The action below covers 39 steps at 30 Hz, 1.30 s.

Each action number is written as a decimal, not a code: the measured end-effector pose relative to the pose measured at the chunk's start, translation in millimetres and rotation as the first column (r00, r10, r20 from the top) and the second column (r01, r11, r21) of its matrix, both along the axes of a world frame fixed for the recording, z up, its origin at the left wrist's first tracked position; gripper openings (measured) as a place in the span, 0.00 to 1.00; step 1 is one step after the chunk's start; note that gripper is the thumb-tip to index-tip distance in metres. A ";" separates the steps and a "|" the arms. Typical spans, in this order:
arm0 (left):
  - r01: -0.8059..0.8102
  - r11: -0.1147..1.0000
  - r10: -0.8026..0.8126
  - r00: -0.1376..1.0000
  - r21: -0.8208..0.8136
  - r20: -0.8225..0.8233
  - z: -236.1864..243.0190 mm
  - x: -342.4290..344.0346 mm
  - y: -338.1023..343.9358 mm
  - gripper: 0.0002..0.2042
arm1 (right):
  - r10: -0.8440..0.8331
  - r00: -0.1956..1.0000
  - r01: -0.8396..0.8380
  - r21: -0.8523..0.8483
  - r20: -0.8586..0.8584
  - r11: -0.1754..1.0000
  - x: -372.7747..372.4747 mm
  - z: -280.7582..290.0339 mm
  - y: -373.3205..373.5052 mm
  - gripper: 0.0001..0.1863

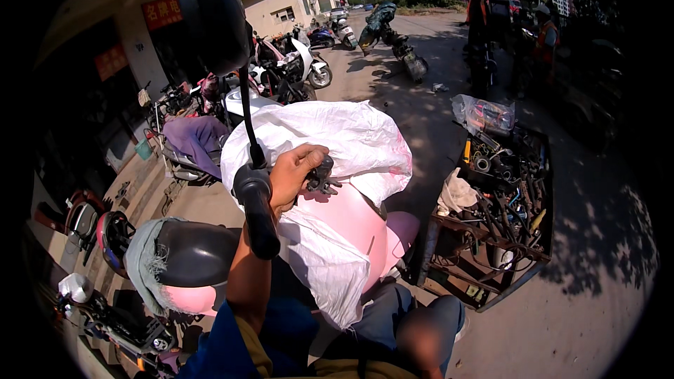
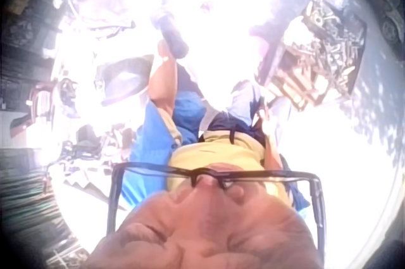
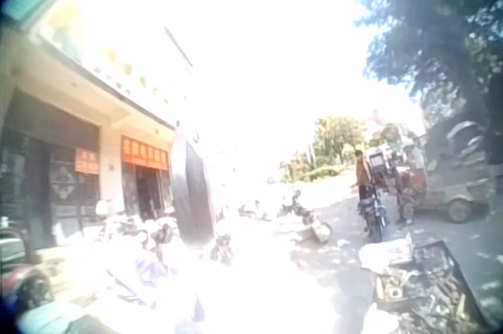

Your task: The person repairs a pink scooter's handlebar assembly outdoors. They use a screwdriver to loosen and tighten screws on the throttle housing, then use pliers to adjust a cable or clamp. The person repeatedly switches between tools and repositions the handlebar components while working.

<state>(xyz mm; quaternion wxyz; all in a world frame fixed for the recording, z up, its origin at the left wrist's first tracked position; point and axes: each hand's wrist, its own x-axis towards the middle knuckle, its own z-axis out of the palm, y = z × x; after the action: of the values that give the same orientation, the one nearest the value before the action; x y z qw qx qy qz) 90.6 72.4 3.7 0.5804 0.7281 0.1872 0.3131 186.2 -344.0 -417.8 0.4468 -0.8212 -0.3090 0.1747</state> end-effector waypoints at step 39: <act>-0.033 0.941 0.280 0.636 -0.337 0.719 -114.0 -131.7 -71.8 0.12 | -0.005 1.000 0.000 0.254 0.016 0.967 7.8 -45.6 -9.6 0.15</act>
<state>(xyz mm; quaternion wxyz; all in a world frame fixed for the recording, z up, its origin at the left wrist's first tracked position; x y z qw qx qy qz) -41.1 0.6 -110.3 0.6761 0.4167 0.0350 0.6066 194.1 -353.6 -463.4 0.5459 -0.7591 -0.3315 0.1263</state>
